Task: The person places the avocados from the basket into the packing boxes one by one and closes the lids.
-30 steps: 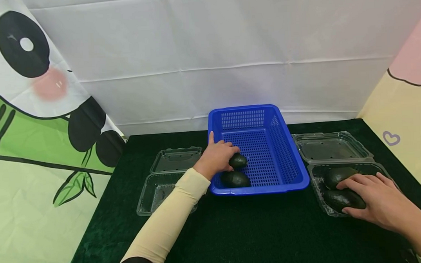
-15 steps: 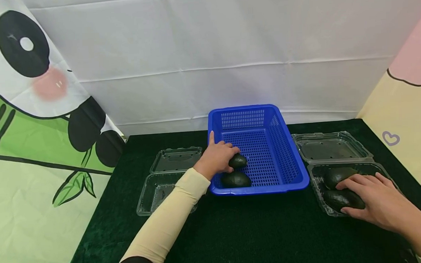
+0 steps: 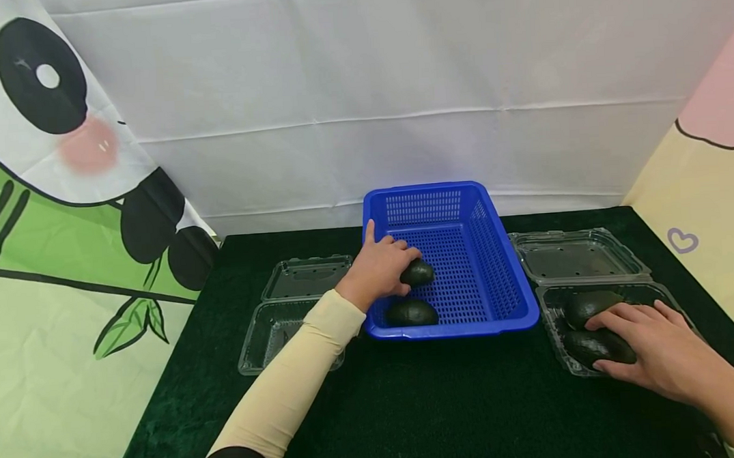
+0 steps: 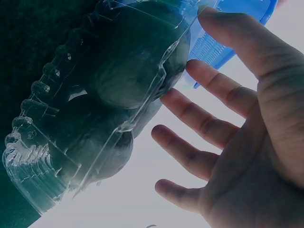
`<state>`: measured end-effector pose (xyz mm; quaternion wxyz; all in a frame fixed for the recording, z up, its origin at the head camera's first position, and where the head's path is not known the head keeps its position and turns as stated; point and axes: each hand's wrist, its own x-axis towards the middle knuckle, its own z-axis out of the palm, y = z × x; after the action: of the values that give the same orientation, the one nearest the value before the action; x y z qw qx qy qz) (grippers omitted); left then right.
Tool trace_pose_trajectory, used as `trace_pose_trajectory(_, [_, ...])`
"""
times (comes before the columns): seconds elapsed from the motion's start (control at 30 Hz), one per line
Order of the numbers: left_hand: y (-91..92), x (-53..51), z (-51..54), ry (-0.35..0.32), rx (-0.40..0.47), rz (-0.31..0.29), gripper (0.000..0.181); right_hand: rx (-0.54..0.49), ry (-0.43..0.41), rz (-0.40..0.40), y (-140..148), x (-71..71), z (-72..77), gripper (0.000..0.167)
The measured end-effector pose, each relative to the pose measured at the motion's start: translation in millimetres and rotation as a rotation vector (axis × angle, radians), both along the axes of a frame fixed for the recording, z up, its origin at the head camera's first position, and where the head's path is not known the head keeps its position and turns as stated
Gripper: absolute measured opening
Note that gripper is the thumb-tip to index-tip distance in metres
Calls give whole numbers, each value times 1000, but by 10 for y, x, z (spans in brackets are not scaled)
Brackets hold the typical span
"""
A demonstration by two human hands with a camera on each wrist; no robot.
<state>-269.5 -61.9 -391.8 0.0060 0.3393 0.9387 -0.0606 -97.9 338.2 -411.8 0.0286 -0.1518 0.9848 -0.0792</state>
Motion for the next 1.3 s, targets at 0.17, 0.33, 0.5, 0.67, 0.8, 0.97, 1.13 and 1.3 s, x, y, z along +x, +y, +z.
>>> trace_pose_trajectory(0.17, [-24, 14, 47, 21, 18, 0, 66, 3, 1, -4, -2, 5, -3, 51])
trace_pose_trajectory(0.33, [-47, 13, 88, 32, 39, 11, 65, -2, 1, -6, 1, 8, -6, 51])
trace_pose_trajectory(0.5, [-80, 30, 152, 60, 38, 17, 65, -8, 3, -4, 0, 10, -12, 51])
trace_pose_trajectory(0.67, [-135, 47, 226, 83, 48, 21, 65, -9, 2, -2, -2, 9, -14, 50])
trace_pose_trajectory(0.8, [-191, 62, 289, 97, 74, 29, 65, -9, -3, -3, 1, 7, -8, 50])
trace_pose_trajectory(0.97, [-244, 105, 386, 107, 109, 39, 66, -13, 0, 1, 4, 8, -6, 50])
trace_pose_trajectory(1.13, [-293, 156, 476, 94, 117, 49, 68, -16, 2, 2, 3, 12, -6, 50])
trace_pose_trajectory(1.3, [-384, 193, 531, 99, 122, 63, 68, -17, 1, 5, 8, 11, -1, 52])
